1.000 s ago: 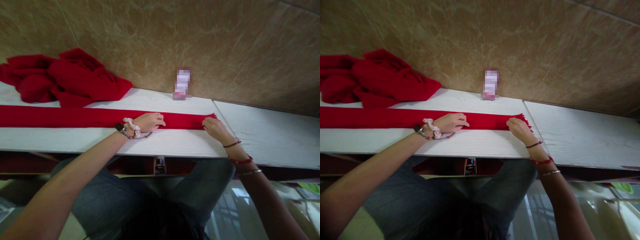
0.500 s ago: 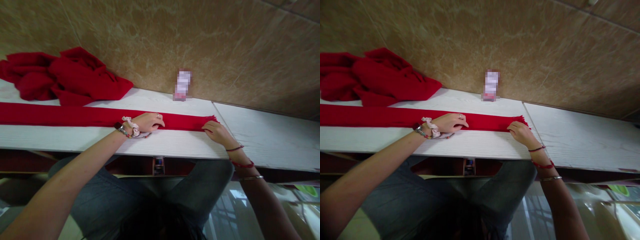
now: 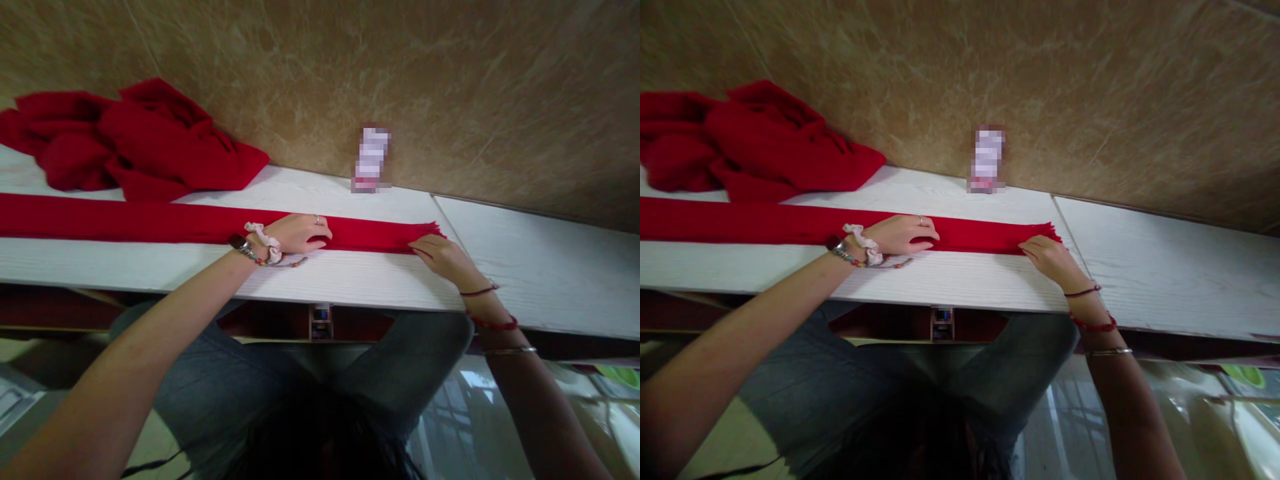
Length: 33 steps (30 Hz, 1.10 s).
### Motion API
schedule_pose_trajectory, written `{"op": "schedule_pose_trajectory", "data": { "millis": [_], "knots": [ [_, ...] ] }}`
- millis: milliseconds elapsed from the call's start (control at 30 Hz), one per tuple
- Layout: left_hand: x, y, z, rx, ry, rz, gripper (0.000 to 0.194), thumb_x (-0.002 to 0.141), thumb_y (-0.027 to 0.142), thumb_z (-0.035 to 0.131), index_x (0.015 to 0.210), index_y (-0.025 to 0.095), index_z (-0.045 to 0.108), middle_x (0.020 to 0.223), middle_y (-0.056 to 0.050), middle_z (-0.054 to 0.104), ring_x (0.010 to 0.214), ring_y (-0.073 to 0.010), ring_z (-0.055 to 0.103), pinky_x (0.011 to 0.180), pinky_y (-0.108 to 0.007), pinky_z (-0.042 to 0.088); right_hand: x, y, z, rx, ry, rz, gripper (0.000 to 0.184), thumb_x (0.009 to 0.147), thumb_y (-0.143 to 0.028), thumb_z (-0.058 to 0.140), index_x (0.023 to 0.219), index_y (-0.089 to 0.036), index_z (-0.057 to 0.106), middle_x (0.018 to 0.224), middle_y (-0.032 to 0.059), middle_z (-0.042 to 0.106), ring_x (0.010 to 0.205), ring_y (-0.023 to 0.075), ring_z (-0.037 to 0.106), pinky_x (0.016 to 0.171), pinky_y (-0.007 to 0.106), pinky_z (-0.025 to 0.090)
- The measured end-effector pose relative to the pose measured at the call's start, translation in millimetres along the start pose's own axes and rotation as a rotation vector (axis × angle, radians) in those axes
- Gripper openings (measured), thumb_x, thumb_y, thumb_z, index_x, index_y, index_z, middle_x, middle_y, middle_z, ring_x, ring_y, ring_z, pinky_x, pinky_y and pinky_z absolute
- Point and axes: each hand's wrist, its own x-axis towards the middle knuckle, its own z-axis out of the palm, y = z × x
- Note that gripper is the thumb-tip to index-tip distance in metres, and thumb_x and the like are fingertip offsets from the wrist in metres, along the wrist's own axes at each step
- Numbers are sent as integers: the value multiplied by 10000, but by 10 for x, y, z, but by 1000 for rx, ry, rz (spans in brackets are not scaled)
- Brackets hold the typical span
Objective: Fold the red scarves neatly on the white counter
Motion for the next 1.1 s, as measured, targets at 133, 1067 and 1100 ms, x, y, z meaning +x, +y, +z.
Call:
{"op": "schedule_pose_trajectory", "data": {
  "millis": [133,1067,1100],
  "knots": [
    [-1,-33,-1,40,-17,-22,223,872,236,432,960,171,626,961,-45,614,813,-134,562,747,-233,404,14,-3,11,-49,-19,-8,281,827,-121,402,950,-153,652,911,100,669,848,214,609,756,351,500],
    [29,81,13,-140,42,16,220,830,281,490,1005,169,564,1176,-76,519,1053,-174,495,924,-290,346,448,-339,-18,194,130,69,358,878,-250,386,1200,-178,525,1276,122,494,1160,236,458,962,444,391],
    [29,93,27,-146,30,4,286,840,316,485,1080,168,531,1233,-86,490,1105,-182,467,949,-298,328,557,-408,-4,183,104,66,373,886,-266,374,1217,-164,511,1286,131,485,1174,237,447,975,441,378]
  ]
}}
